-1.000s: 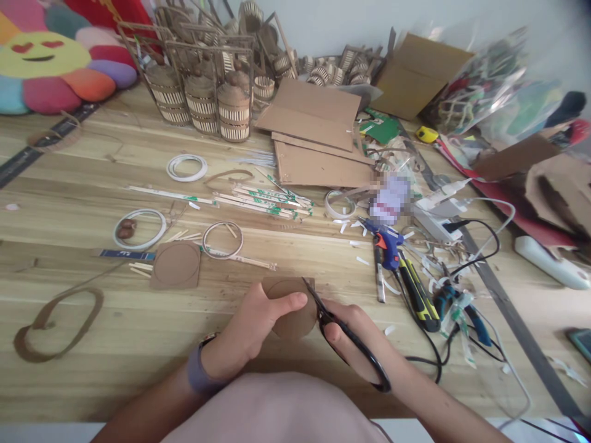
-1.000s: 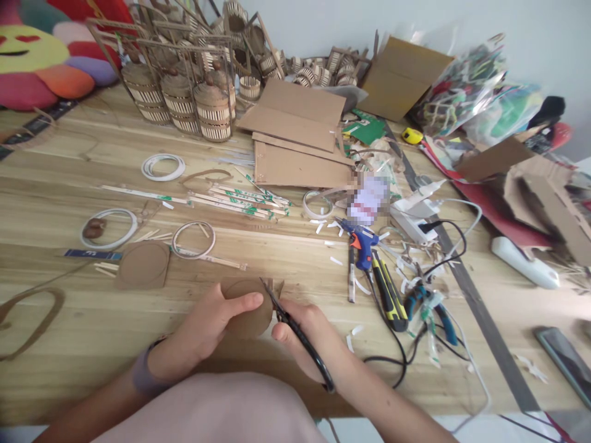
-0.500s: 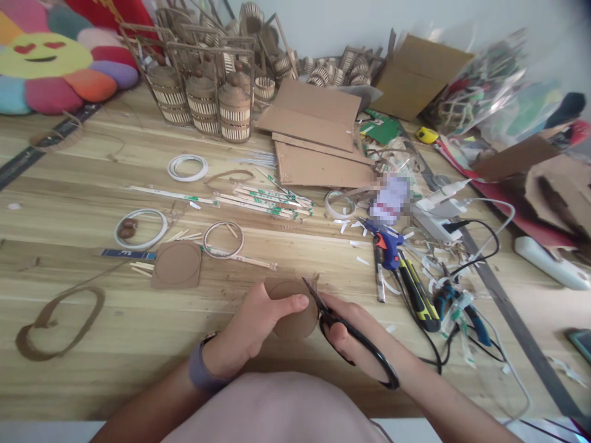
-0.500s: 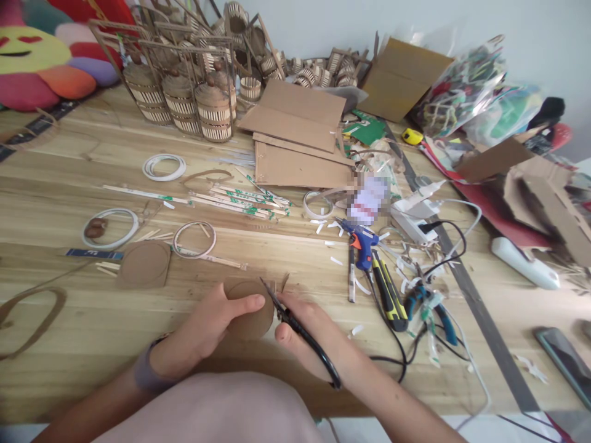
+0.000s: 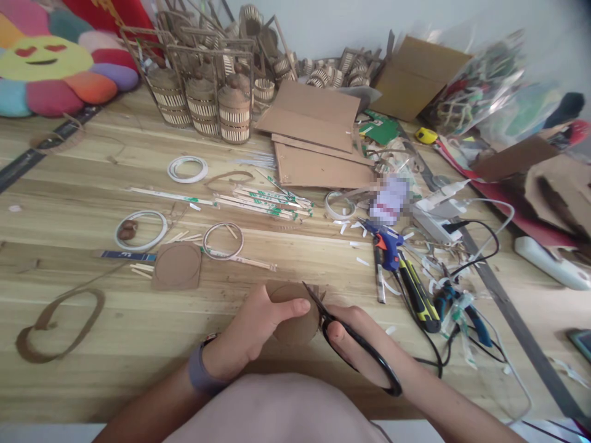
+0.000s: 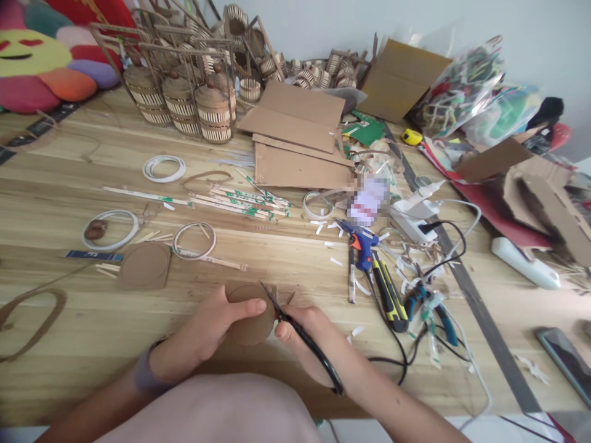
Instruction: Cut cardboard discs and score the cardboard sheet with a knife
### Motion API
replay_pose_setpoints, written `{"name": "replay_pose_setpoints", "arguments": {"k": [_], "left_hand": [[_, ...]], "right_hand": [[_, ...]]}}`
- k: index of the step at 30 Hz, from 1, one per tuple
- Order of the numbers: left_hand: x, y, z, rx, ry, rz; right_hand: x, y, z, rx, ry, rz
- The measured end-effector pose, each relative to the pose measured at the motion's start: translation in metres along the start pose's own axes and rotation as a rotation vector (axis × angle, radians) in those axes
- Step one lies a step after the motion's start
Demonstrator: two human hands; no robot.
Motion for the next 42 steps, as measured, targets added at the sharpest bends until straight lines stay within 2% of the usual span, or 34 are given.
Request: {"name": "replay_pose_setpoints", "arguments": {"k": [3,8,12,17,22,30,35,42], "left_hand": [[0.000,0.001,0.000,-0.009,-0.028,-0.002],[0.003,0.002,0.001,-0.043,-0.148,0.013],[0.005,-0.003,0.005,-0.051,-0.118,-0.083],[0.004,-0.008,0.009,-0.014,-0.112,-0.343],[0.003,-0.008,0.009,-0.029,-0.076,-0.421],[0.000,-0.011,0.008,-0.043,0.030,-0.291],[0.000,-0.009,0.006,-0.062,0.060,-0.230],[0.002,-0.013,0.008,-0.066,0.055,-0.187]], "right_hand": [[0.000,-0.002,-0.001,-0.008,0.016,-0.026],[0.000,0.000,0.000,-0.009,0.003,-0.046],[-0.002,0.003,0.004,-0.010,0.047,-0.040],[-0.008,0.001,0.016,0.018,0.211,-0.096],[-0.013,-0.003,0.025,0.081,0.308,-0.119],[-0.022,0.008,0.021,0.108,0.260,-0.097],[-0.016,0.010,0.018,0.136,0.219,-0.083],[-0.010,0.002,0.014,0.043,0.151,0.031]]}}
Point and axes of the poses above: each hand's wrist, its own z-axis towards the middle knuckle, its own x-axis out of the back of the hand, y = z × x, the point moved 1 cm from there along z, towards the middle knuckle, and after that the axes turned 2 degrees about x, right-handed, at the moved point
